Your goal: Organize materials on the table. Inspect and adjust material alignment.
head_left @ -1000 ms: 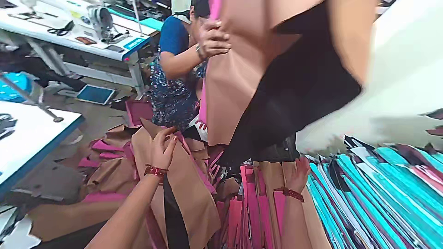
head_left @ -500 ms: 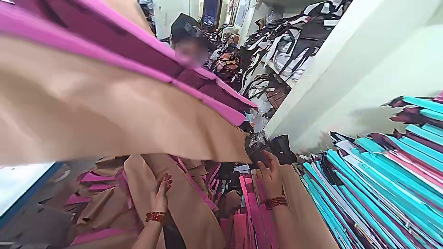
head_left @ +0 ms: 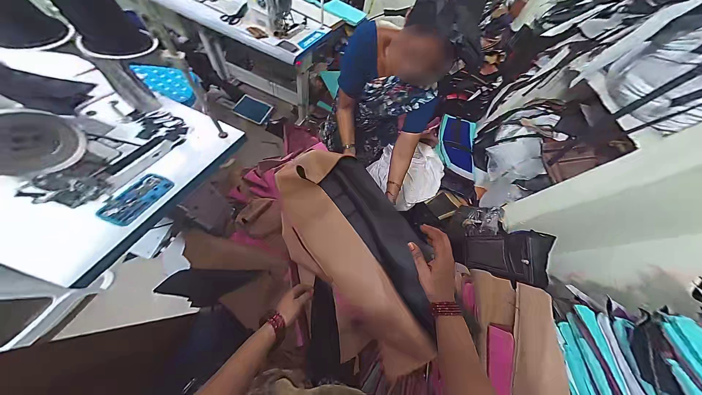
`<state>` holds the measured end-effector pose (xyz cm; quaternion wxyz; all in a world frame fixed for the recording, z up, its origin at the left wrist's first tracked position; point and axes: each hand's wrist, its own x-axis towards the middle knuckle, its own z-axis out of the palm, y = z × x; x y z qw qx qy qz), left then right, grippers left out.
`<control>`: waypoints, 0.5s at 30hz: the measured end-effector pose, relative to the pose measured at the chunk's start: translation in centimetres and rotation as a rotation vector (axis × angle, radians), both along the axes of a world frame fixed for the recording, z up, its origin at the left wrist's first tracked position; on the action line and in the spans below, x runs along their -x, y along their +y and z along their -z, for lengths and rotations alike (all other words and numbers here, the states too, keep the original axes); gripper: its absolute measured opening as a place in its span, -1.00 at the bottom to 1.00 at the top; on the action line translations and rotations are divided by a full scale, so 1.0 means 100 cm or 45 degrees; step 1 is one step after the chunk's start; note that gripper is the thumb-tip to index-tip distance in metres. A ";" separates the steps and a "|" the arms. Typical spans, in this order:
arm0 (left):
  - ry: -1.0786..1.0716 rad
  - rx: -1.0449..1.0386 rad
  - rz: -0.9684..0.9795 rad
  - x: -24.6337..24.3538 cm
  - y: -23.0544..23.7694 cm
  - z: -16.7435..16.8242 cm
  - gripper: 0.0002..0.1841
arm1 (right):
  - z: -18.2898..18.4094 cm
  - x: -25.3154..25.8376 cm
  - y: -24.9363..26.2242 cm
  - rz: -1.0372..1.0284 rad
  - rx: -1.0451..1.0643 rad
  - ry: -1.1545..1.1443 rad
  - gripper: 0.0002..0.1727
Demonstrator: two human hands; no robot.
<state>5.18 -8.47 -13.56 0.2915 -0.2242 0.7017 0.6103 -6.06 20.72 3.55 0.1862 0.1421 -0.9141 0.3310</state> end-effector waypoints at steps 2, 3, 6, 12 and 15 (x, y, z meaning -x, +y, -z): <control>0.003 0.056 -0.100 0.010 -0.008 0.007 -0.60 | 0.020 0.005 -0.012 -0.033 0.028 -0.183 -0.44; 0.002 0.081 -0.136 0.017 -0.011 0.010 -0.59 | 0.028 0.008 -0.016 -0.032 0.022 -0.307 -0.46; -0.010 0.127 -0.200 0.044 -0.018 0.024 -0.57 | 0.060 0.023 -0.022 0.034 -0.113 -0.672 -0.47; -0.063 0.089 -0.250 0.094 0.003 0.084 -0.54 | 0.147 0.057 -0.016 0.167 -0.519 -1.118 -0.15; -0.080 0.242 -0.492 0.111 0.017 0.088 -0.40 | 0.177 0.056 -0.022 0.256 -0.521 -0.951 0.12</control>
